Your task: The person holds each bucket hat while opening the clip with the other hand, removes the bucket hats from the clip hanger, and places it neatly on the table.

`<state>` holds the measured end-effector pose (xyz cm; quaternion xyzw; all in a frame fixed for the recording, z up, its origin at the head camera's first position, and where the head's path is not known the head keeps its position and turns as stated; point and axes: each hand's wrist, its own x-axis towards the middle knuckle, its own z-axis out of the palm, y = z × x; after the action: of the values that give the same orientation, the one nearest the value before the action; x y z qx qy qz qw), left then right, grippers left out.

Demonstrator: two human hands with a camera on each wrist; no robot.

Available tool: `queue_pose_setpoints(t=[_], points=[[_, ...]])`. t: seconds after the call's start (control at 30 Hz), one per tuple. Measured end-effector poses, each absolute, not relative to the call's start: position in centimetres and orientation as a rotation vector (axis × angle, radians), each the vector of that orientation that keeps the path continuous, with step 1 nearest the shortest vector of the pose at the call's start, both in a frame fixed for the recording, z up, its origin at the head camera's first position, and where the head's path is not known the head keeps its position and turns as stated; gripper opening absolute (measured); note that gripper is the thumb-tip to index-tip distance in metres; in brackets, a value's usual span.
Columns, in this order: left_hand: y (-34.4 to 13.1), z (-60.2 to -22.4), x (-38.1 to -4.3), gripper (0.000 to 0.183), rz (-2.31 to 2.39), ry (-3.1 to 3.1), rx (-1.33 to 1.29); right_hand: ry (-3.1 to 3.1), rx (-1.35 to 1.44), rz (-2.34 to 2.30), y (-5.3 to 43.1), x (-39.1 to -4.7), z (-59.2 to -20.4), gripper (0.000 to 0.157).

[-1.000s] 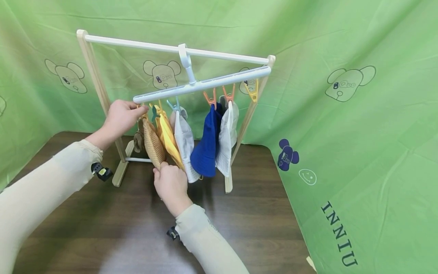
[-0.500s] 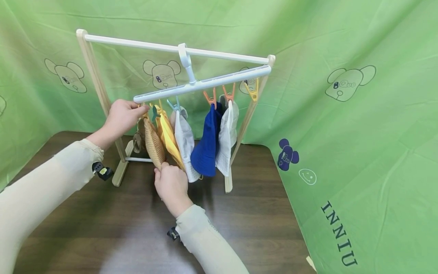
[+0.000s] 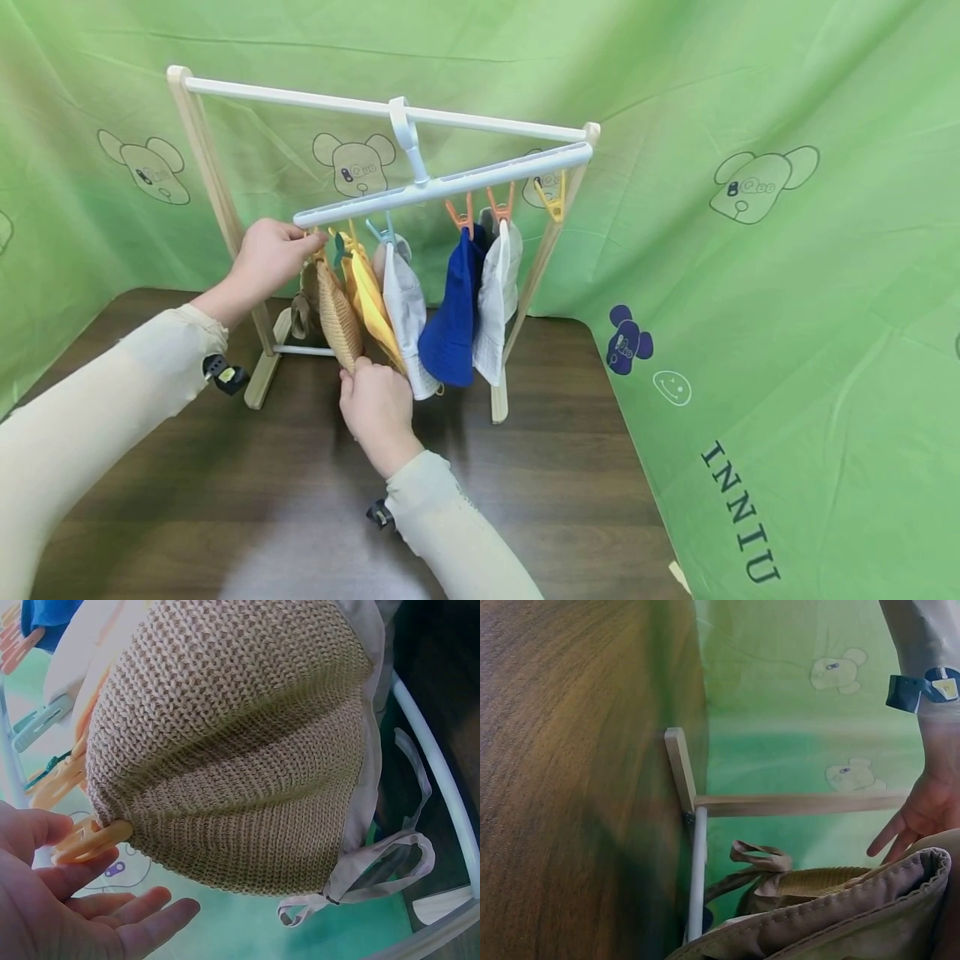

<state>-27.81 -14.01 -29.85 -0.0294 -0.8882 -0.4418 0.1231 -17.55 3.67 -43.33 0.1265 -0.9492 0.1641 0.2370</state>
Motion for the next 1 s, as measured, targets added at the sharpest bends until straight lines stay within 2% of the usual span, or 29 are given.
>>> queue_pose_setpoints(t=[0.77, 1.0], points=[[-14.7, -29.9, -28.2, 0.058, -1.359, -2.588, -0.1, -2.612, 0.334, 0.481, 3.7, -17.4, -44.1, 0.029], [-14.9, -30.0, -28.1, 0.048, -1.382, -2.576, -0.095, -2.597, 0.358, 0.491, 4.0, -17.2, -44.3, 0.028]])
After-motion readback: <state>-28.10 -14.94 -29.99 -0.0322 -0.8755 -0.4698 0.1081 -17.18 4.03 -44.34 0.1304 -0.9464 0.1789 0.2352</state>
